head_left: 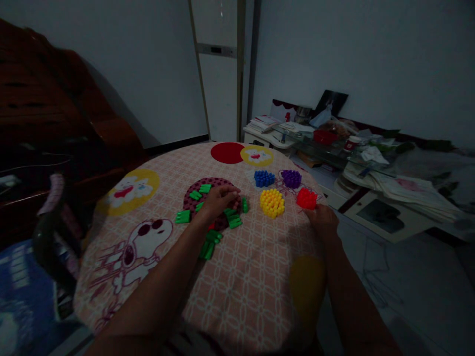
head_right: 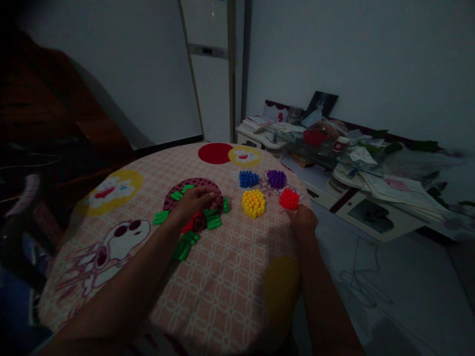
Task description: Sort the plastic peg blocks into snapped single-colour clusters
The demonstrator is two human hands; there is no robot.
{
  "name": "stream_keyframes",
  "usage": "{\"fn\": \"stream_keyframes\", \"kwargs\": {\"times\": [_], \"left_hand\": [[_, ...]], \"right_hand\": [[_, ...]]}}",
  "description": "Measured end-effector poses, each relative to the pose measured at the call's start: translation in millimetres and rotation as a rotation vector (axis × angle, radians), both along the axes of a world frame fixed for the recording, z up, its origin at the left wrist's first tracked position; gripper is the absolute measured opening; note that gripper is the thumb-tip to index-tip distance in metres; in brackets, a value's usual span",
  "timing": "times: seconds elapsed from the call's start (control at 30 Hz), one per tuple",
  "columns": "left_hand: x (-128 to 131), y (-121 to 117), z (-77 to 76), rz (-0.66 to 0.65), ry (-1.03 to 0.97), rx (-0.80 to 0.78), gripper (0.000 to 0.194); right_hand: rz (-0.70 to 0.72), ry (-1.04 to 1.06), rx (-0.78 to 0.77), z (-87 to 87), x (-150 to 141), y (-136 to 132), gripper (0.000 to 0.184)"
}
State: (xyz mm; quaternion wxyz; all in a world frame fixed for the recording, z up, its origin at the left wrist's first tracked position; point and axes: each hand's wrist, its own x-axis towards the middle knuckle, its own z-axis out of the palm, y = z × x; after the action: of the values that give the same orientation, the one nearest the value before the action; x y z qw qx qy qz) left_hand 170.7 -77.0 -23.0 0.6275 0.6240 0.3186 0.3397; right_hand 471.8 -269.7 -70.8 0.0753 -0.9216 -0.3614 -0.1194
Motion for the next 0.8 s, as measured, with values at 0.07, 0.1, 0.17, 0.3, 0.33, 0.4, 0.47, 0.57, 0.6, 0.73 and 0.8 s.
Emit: {"fn": "stream_keyframes", "kwargs": {"times": [0.07,0.1,0.17,0.3,0.33,0.4,0.47,0.57,0.6,0.73,0.8], "left_hand": [[0.4,0.7,0.0,-0.003,-0.003,-0.005,0.03],[0.4,1.4,0.0,-0.005,-0.005,-0.005,0.03],[-0.5,3.3,0.4,-0.001,-0.013,0.005,0.031],[-8.2,9.9,3.1,0.038,-0.023,0.03,0.035],[-11.2,12.2,4.1,0.059,-0.02,0.034,0.036],[-17.9,17.7,6.5,0.114,-0.019,0.041,0.037],[-25.2,24.5,8.8,0.169,-0.024,0.049,0.037],[-37.8,36.5,10.3,0.233,-0.018,0.053,0.034],[-42.5,40.5,10.0,0.257,-0.011,0.057,0.032],[-63.2,53.9,5.8,0.353,0.041,0.103,0.027],[-72.1,57.6,3.8,0.38,0.108,0.136,0.023]], "right_hand": [[-0.01,-0.024,-0.004,-0.8,-2.2,-1.0,0.044],[-0.014,-0.036,-0.002,-1.4,-3.0,-1.1,0.045],[-0.01,-0.052,0.004,-2.3,-3.8,-0.4,0.045],[-0.025,-0.007,-0.013,0.5,-3.0,4.6,0.046],[-0.042,0.018,-0.025,1.5,-2.5,5.6,0.046],[-0.056,0.049,-0.039,2.0,-1.6,6.0,0.045],[-0.041,0.022,-0.018,-0.4,-0.8,4.2,0.046],[0.003,-0.05,0.047,-8.0,1.1,0.4,0.046],[0.012,-0.057,0.059,-10.5,2.0,-0.4,0.046],[0.021,-0.036,0.064,-16.1,6.6,-0.1,0.05],[0.028,-0.034,0.074,-16.5,9.1,0.4,0.054]]}}
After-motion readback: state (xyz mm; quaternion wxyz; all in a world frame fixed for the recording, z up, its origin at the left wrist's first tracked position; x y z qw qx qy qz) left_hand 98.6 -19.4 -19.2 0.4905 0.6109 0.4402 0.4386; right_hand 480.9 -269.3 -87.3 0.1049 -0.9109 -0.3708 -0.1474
